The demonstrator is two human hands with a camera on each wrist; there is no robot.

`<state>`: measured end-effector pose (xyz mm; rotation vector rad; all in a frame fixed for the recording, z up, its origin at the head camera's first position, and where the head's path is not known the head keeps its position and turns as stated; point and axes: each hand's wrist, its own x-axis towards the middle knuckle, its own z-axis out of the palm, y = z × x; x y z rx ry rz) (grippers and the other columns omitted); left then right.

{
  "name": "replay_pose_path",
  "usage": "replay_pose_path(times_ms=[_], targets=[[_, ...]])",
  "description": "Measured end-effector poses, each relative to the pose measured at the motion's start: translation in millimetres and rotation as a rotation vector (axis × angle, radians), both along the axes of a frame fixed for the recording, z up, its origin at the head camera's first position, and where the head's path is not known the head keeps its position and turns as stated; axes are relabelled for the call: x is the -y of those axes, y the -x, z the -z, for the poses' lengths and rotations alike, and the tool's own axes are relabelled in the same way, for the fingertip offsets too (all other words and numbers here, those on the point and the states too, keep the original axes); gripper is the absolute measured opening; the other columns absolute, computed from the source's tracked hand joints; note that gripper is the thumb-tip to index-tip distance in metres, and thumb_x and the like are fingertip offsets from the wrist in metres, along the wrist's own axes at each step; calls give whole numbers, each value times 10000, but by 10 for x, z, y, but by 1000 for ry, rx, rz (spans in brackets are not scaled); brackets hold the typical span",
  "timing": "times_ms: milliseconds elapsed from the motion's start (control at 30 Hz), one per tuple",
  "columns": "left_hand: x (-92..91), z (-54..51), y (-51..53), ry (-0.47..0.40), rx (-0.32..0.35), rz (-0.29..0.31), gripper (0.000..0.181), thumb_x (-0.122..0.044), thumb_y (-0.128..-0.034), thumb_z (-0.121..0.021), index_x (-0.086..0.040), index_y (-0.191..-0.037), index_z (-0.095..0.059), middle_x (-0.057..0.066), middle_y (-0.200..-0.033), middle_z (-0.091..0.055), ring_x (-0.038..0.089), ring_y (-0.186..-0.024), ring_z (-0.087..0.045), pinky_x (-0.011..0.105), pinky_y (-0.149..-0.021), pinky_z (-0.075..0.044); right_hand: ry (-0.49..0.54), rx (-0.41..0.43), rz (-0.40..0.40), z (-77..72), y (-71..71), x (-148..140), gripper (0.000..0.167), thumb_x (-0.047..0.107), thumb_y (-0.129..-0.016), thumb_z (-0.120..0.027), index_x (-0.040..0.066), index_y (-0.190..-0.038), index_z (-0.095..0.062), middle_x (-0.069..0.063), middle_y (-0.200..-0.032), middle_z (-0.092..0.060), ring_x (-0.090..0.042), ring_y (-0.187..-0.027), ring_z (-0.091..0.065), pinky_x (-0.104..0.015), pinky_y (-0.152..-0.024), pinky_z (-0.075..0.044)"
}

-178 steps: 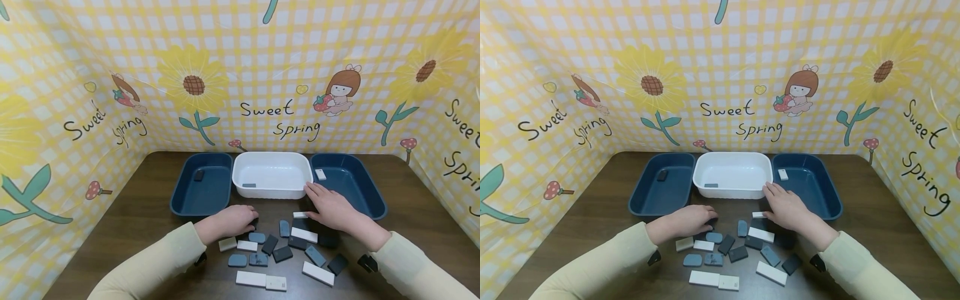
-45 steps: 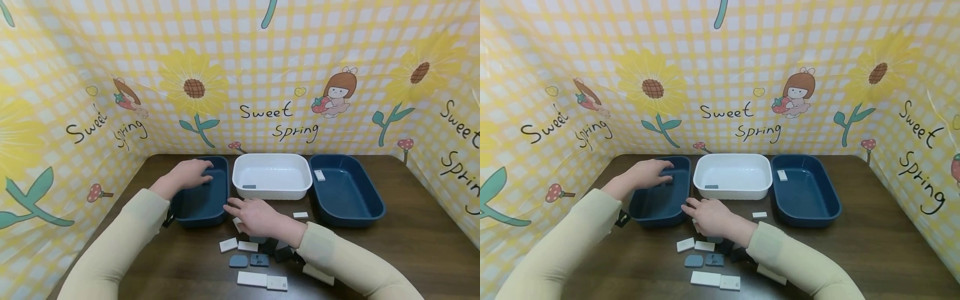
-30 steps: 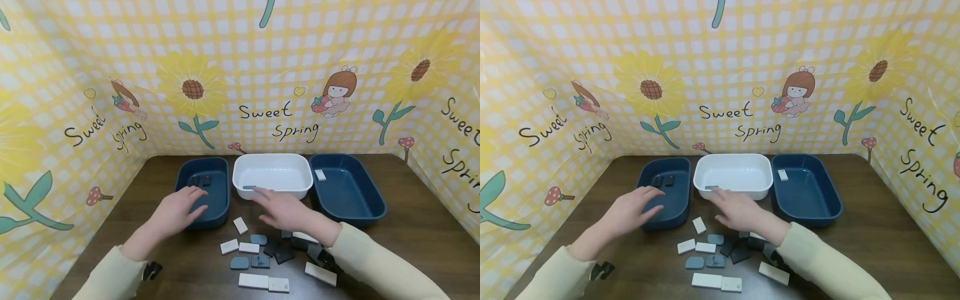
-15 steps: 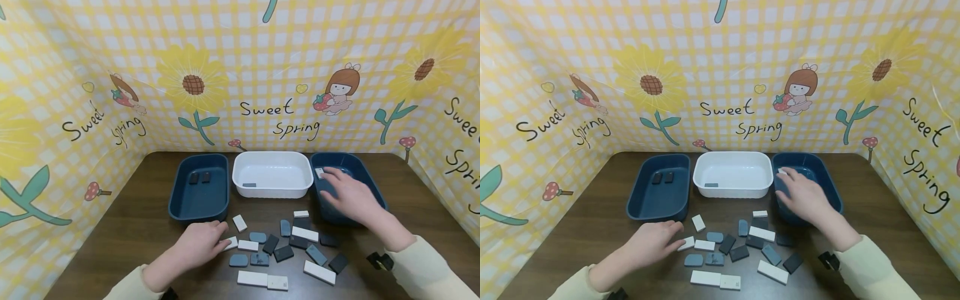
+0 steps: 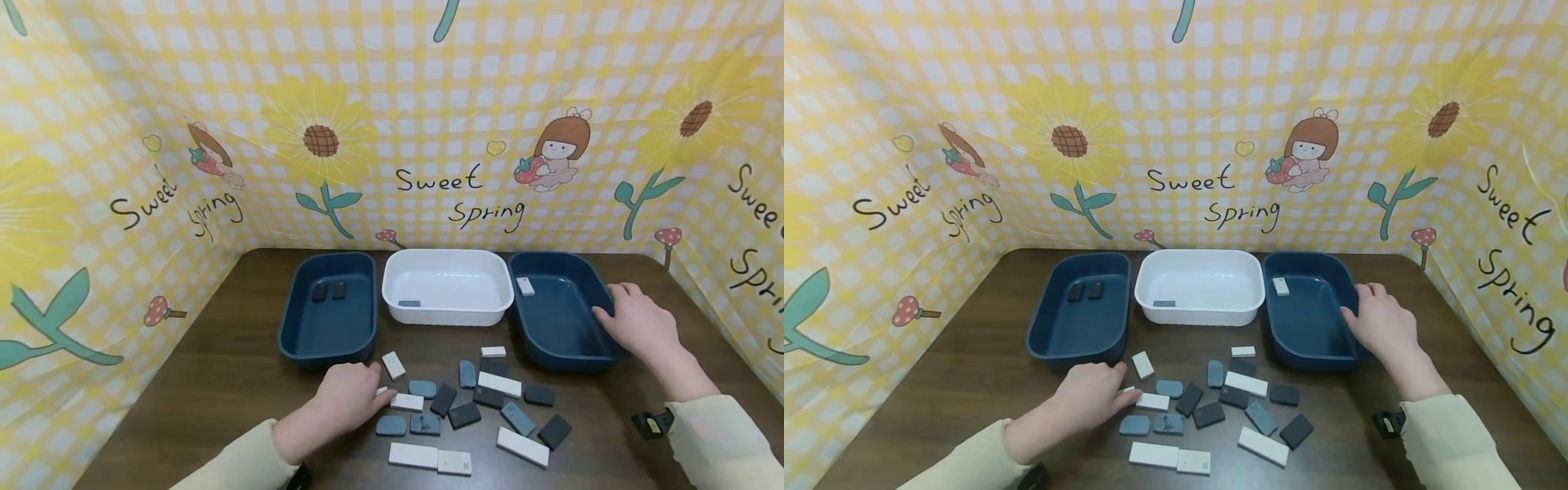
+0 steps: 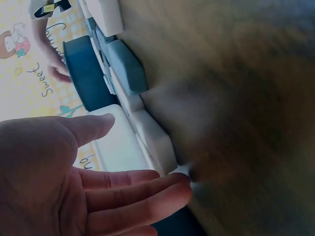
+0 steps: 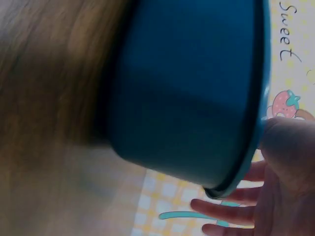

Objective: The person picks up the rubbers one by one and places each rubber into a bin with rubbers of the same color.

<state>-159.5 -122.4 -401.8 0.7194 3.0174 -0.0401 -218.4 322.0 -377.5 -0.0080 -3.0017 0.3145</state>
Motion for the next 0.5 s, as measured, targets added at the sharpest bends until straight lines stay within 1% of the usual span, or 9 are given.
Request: replay_pose_path(times_ms=[100, 200, 267, 400, 500], targets=[[-29, 29, 17, 1, 15, -22, 476, -499, -894, -633, -24, -908, -652, 13, -576, -498, 150, -505, -502, 320, -455, -425, -2, 78, 31, 30, 6, -61, 638, 298, -938, -598, -180, -1306, -390, -417, -1237, -423, -557, -1061, -474, -644, -763, -426], [-53, 49, 32, 3, 51, -39, 493, -505, -892, -633, -16, -950, -658, 15, -592, -513, 150, -514, -500, 324, -469, -434, 0, 145, 56, 55, 15, -102, 661, 319, -942, -590, -191, -1302, -372, -433, -1199, -465, -550, -1000, -511, -620, -734, -445], [-64, 58, 39, 13, 64, -44, 510, -505, -889, -636, -7, -994, -664, 20, -607, -530, 149, -523, -505, 327, -477, -441, 1, 176, 69, 67, 23, -122, 668, 333, -945, -583, -190, -1299, -366, -438, -1185, -474, -543, -967, -527, -600, -709, -451], [-73, 69, 55, 28, 56, -41, 524, -496, -886, -644, 3, -1045, -669, 24, -618, -547, 150, -528, -514, 330, -485, -451, 2, 199, 80, 92, 31, -153, 654, 330, -952, -566, -186, -1300, -367, -442, -1184, -472, -549, -951, -526, -600, -706, -447], [-67, 74, 64, 26, 41, -30, 513, -485, -883, -650, 3, -1040, -670, 24, -615, -551, 151, -525, -522, 332, -479, -452, -1, 194, 86, 120, 32, -167, 613, 295, -958, -550, -181, -1302, -374, -446, -1195, -463, -568, -969, -512, -623, -725, -440]])
